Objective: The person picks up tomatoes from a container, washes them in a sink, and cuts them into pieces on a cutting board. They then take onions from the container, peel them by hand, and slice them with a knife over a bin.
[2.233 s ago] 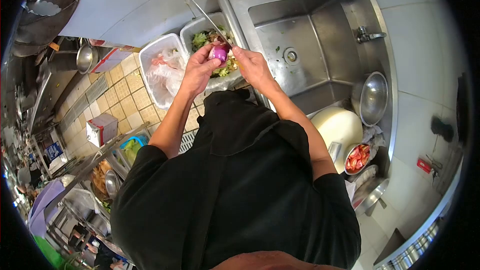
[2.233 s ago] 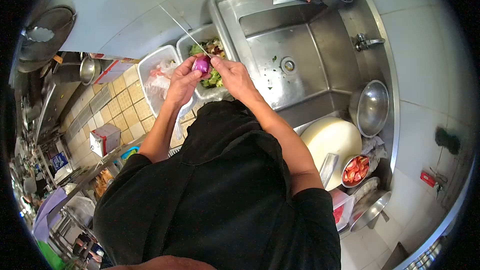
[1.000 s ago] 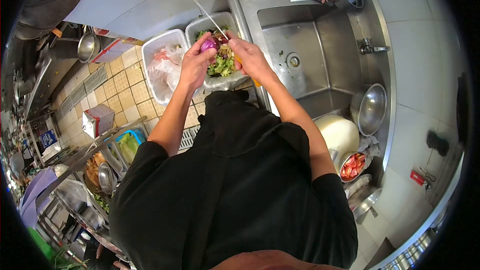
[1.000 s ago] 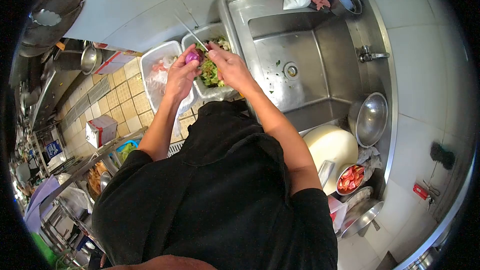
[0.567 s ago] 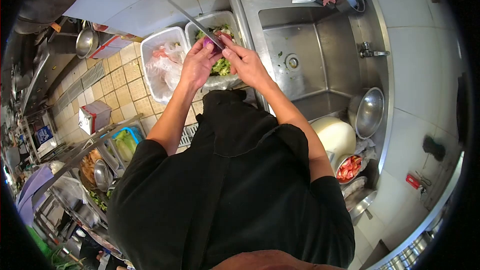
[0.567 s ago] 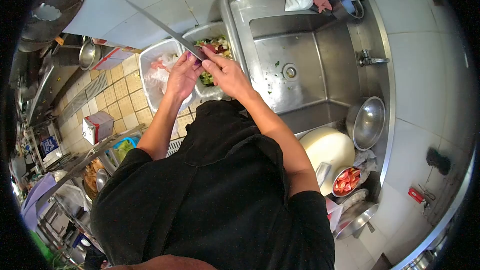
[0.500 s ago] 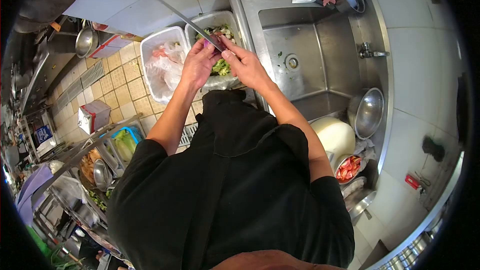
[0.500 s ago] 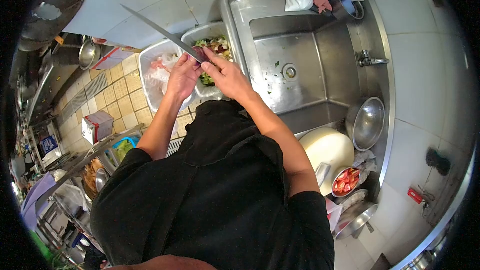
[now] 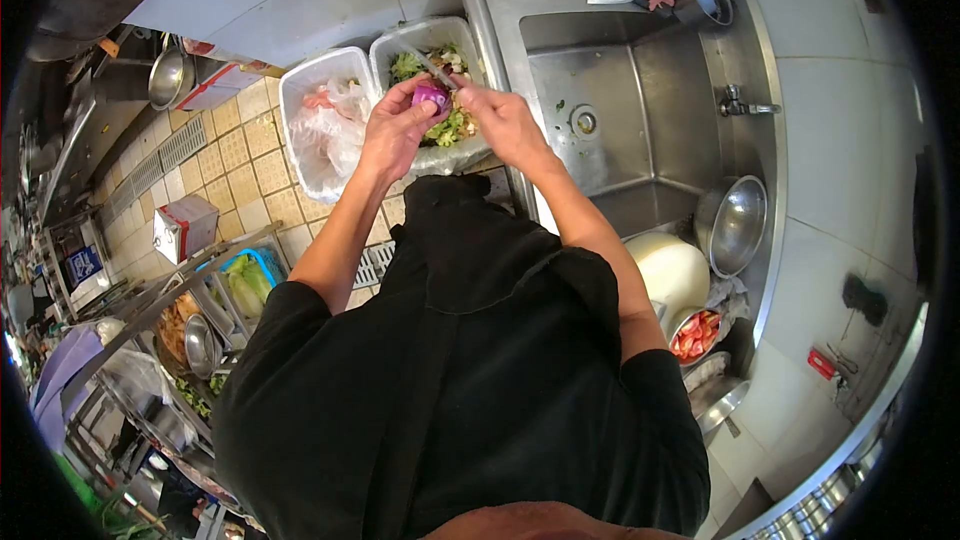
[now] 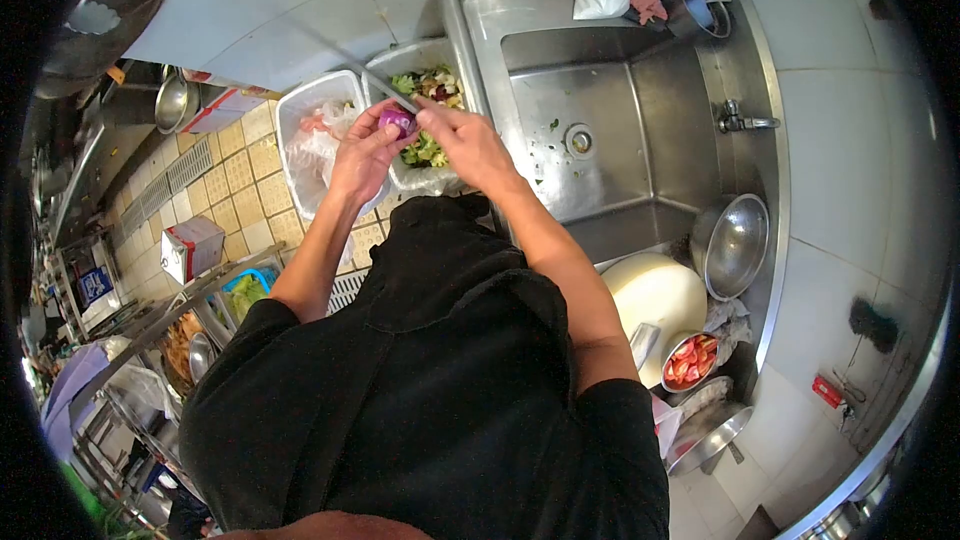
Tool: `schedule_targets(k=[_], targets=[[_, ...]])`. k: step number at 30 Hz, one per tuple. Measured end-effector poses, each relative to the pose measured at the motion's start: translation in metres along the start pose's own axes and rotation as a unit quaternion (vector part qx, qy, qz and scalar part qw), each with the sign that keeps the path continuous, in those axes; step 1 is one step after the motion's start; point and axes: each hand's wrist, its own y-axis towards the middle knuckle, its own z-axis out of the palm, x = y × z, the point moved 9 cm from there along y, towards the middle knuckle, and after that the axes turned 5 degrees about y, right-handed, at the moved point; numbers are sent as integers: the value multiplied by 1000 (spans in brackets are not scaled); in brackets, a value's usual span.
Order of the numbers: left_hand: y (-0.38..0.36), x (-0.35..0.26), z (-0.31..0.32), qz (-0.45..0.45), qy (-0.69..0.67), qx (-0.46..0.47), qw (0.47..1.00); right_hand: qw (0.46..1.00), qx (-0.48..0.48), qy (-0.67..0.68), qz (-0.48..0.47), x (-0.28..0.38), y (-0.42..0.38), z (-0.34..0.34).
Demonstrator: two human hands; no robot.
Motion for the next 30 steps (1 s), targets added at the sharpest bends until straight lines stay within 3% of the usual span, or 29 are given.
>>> schedule_targets(k=[4, 7, 14, 20, 23, 25, 27, 30], targets=[[-7, -10, 7, -15, 25, 27, 999, 992, -19, 79, 92, -8, 0, -16], [-1, -11, 5, 5, 28, 8, 1000, 988, 25, 106, 109, -7, -7, -4], [7, -9, 4, 43, 139, -44, 988, 999, 30, -7, -15, 3, -7, 14], [0, -14, 13, 62, 170, -65, 981, 999, 19, -43, 16, 7, -12, 10], [1, -15, 12, 62, 165, -58, 983, 999, -16, -22, -39, 2, -9, 9], [-1, -16, 10, 54, 158, -45, 985, 999, -32, 10, -28, -5, -2, 2], [-8, -24, 18, 63, 118, -14, 991, 993, -16, 94, 69, -21, 3, -5], [-9, -28, 15, 40, 58, 10, 997, 988, -5, 93, 127, -18, -4, -8]])
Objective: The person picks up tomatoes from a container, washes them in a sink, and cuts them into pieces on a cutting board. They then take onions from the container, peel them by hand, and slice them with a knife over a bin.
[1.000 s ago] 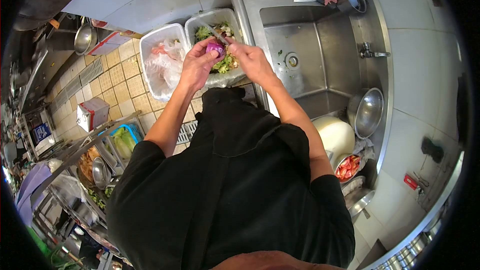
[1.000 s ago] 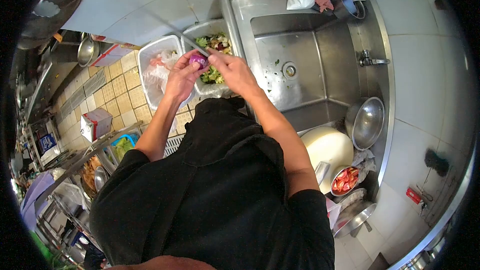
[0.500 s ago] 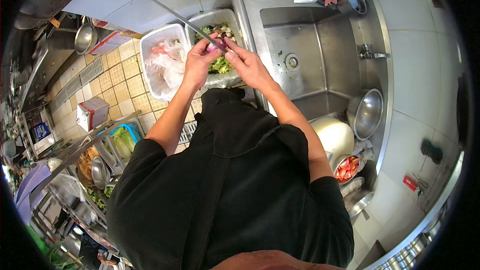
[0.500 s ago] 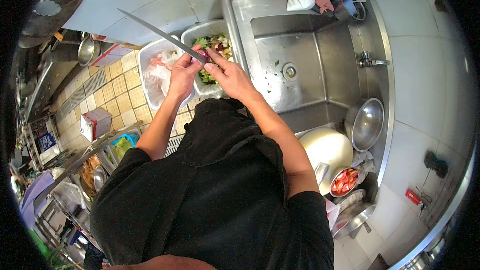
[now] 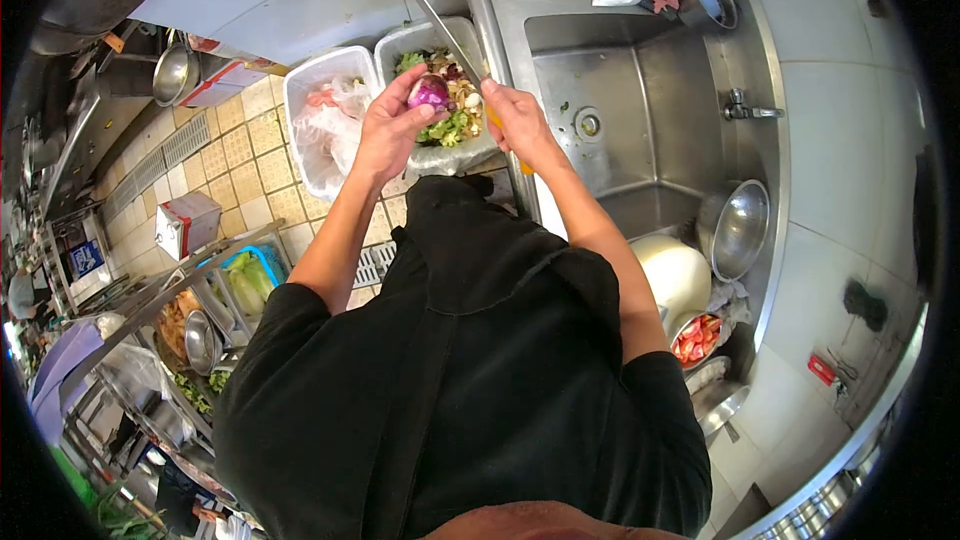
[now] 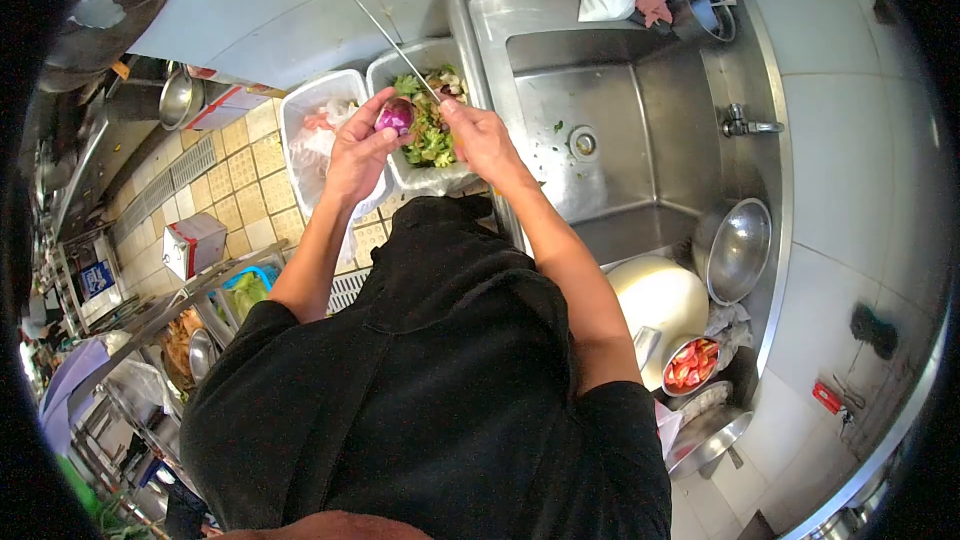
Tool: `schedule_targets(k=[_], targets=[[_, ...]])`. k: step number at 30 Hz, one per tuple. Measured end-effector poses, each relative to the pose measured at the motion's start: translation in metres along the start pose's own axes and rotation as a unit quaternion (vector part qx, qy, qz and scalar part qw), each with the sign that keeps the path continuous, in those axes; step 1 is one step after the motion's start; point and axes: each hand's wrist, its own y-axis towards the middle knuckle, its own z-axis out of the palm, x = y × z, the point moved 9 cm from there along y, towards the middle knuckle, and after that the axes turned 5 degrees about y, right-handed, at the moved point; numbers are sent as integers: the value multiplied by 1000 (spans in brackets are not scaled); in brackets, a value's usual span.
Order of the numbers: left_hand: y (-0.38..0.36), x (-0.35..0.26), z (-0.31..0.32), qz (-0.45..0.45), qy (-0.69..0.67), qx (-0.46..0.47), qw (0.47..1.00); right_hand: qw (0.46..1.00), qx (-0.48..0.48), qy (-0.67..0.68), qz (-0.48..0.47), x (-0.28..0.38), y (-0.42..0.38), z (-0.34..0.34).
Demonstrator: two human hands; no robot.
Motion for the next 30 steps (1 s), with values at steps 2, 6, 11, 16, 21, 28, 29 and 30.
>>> schedule_targets(k=[2, 6, 11, 16, 21, 28, 29, 30], targets=[[2, 4, -5, -12, -23, -4, 1000, 1000, 14, 4, -17, 3, -1, 9], [8, 14, -19, -10, 4, -36, 999, 996, 43, -28, -77, 18, -7, 24], [10, 17, -16, 2, 85, -73, 994, 987, 46, -105, -116, 17, -8, 30], [5, 8, -8, 9, 200, -86, 976, 979, 36, -176, -93, 23, -14, 30], [0, -2, -2, 24, 239, -93, 966, 981, 23, -124, -145, 14, -9, 29], [-10, -6, 0, 22, 174, -18, 984, 993, 11, -52, -104, 3, 6, 21], [-10, -3, -1, 18, 136, -11, 991, 997, 15, -44, -68, 2, 5, 19], [-9, 1, -5, 16, 97, -5, 995, 999, 19, -36, -32, 2, 4, 18]])
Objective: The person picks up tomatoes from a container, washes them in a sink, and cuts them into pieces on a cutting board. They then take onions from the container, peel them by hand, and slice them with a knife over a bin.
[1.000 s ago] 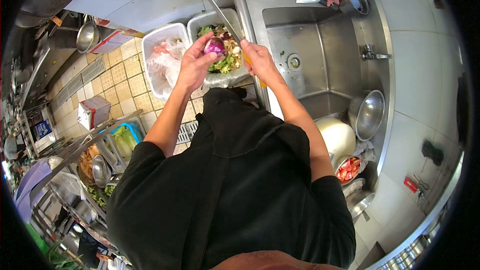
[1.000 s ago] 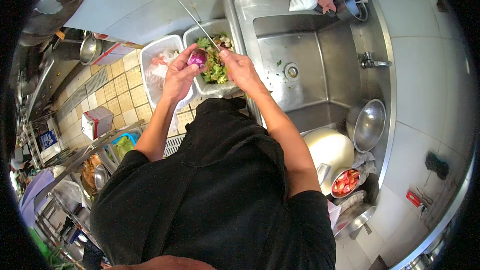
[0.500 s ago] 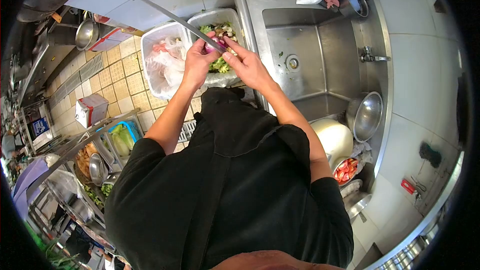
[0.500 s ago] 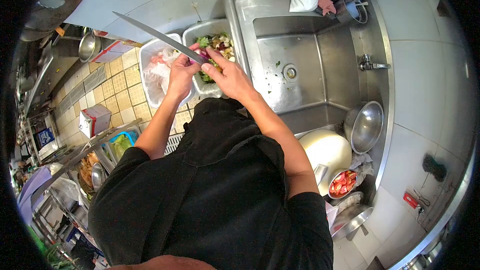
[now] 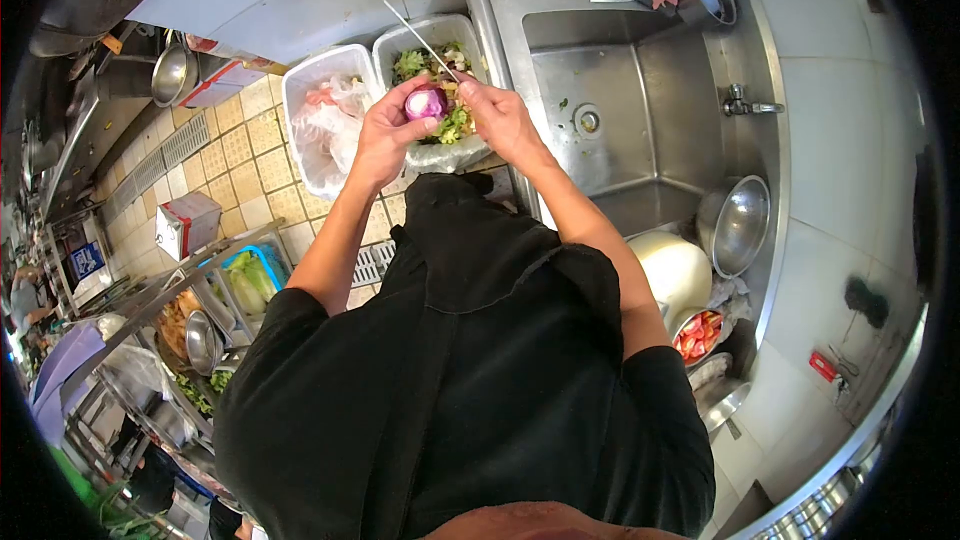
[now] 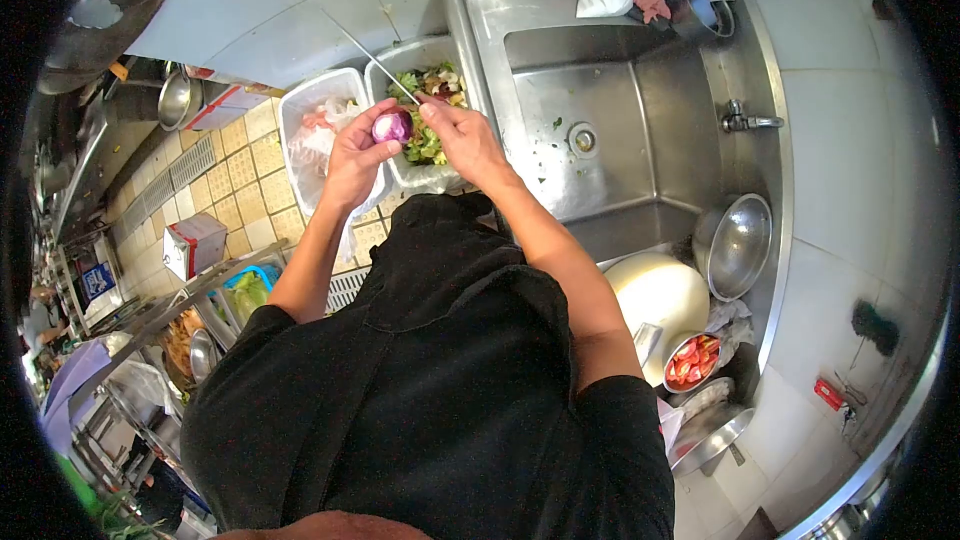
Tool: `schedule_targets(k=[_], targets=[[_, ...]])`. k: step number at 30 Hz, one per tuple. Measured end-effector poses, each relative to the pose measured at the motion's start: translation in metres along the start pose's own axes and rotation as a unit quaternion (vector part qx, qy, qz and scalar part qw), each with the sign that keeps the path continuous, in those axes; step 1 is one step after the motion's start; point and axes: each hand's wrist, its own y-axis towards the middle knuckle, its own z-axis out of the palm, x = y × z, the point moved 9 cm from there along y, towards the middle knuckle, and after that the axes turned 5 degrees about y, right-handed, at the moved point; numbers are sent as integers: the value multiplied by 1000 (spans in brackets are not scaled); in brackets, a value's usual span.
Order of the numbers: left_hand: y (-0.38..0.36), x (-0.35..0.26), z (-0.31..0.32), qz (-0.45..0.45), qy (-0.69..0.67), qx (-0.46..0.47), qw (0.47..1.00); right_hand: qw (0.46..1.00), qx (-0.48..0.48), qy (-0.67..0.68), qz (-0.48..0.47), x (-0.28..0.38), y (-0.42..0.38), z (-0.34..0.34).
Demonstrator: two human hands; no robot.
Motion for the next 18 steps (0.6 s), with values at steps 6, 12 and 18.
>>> schedule_targets(k=[6, 12, 18], targets=[[10, 26, -23, -41, -188, -32, 981, 999, 21, 24, 8, 8, -7, 7], [13, 25, -9, -49, -189, -49, 980, 993, 24, -79, -84, 21, -16, 17], [10, 27, -6, -18, -138, -47, 989, 978, 44, -202, -14, 30, -26, 16]])
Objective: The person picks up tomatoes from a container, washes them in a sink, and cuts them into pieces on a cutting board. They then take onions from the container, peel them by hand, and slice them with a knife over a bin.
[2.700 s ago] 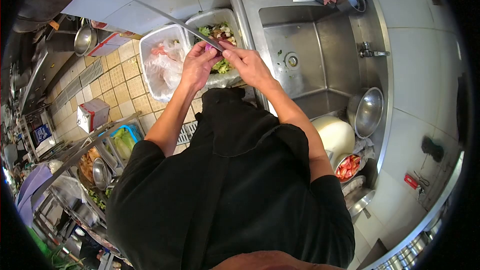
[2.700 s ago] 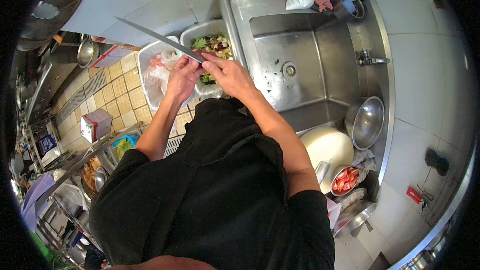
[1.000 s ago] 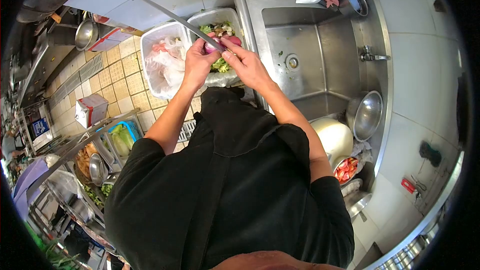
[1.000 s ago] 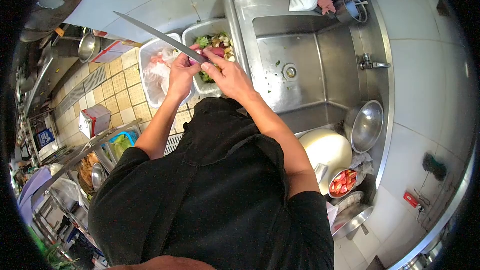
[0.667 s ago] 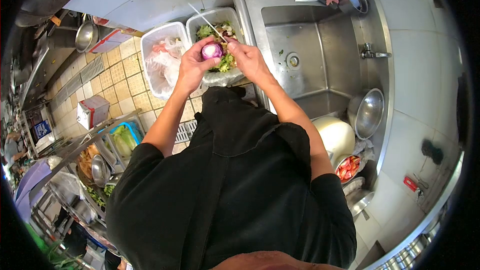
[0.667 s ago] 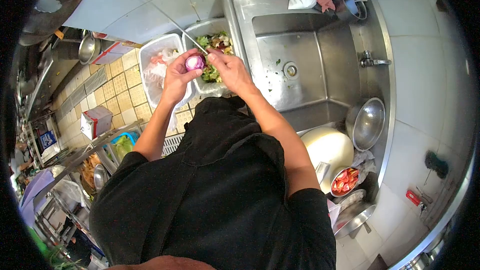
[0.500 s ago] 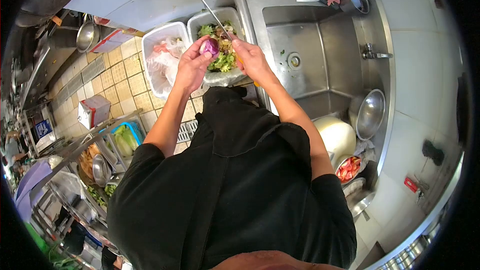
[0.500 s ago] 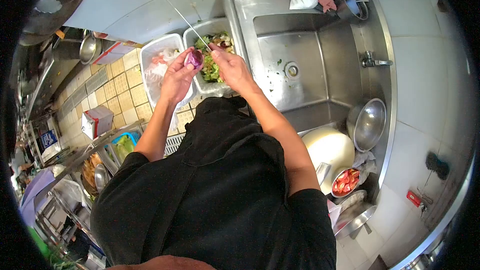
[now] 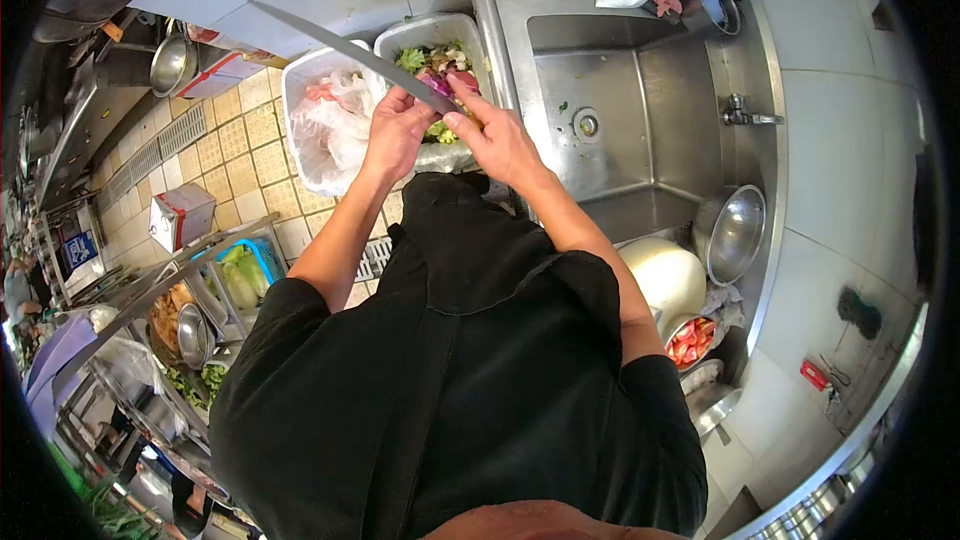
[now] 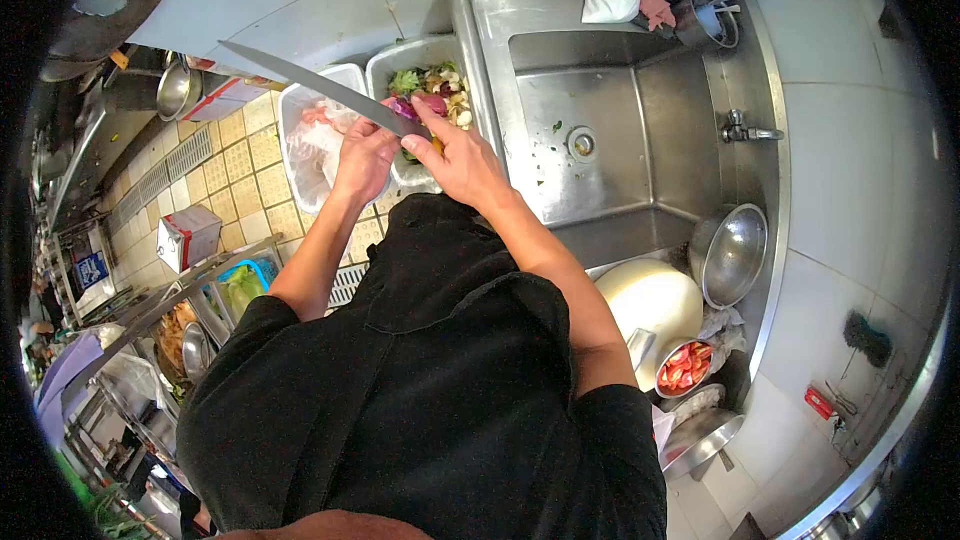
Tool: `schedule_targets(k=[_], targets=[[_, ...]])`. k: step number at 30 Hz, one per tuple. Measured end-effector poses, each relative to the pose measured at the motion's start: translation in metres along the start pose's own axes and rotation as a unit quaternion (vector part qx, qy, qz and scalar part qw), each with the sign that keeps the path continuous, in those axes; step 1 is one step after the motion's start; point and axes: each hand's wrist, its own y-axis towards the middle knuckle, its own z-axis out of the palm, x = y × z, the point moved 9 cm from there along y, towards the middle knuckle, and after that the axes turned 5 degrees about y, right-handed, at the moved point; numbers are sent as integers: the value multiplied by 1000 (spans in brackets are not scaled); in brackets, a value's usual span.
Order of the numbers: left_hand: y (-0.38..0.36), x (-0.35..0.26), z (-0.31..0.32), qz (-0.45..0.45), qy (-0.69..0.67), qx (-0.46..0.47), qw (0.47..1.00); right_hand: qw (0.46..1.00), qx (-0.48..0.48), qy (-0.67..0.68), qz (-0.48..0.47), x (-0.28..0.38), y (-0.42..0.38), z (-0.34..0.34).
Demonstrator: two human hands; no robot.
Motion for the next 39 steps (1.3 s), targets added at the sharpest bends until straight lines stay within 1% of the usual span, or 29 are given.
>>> schedule_targets(k=[3, 5, 6, 8, 9, 12, 13, 15, 16, 18, 19, 22, 23, 26, 29, 32, 35, 36, 38, 39], targets=[[-5, 0, 3, 39, 59, -8, 997, 995, -73, -52, -34, -9, 1, -5], [-7, 3, 1, 50, 113, -28, 992, 986, -99, 73, -114, -22, 10, -2], [-5, 4, 2, 33, 82, -8, 996, 973, -112, 135, -153, -17, 12, -7], [-6, 2, 3, -5, 19, 30, 999, 980, -64, 179, -67, -35, 17, -5], [-9, -3, 7, -39, -8, 61, 997, 979, -49, 195, -30, -37, 18, -8], [-17, -14, 15, -82, -19, 126, 988, 969, -26, 233, 73, -40, 20, -17], [-15, -15, 12, -81, -26, 114, 990, 973, -6, 218, 70, -38, 22, -16], [-11, -14, 8, -78, -42, 89, 992, 979, -20, 200, 34, -32, 22, -10], [-6, -13, 4, -61, -30, 67, 995, 981, -27, 190, 16, -29, 22, -7], [0, -9, -3, -27, -8, 21, 999, 990, -38, 127, -46, -23, 21, 0], [1, -8, -3, -20, 12, 16, 1000, 991, -44, 96, -77, -19, 19, 2], [1, -6, -3, -7, 63, -3, 998, 995, -45, -13, -85, -13, 12, 4], [0, -3, -2, -5, 74, -13, 997, 993, -55, -2, -107, -8, 11, 2], [-3, -2, -2, 4, 117, -23, 993, 998, -35, -13, -50, -7, 9, -1], [-3, -4, -1, 7, 124, -6, 992, 980, -41, 158, -110, -26, 23, 8], [-2, -9, -6, -3, 103, 24, 994, 976, 17, 216, -40, -26, 21, 9], [-10, -22, 6, -16, 75, 67, 995, 965, 33, 255, 47, -27, 15, 1], [-13, -27, 12, -21, 66, 83, 994, 965, 29, 256, 48, -31, 17, -3], [-17, -30, 15, -43, 56, 84, 994, 964, 22, 260, 52, -40, 23, -9], [-17, -30, 16, -51, 50, 83, 994, 963, 26, 258, 75, -33, 19, -10]])
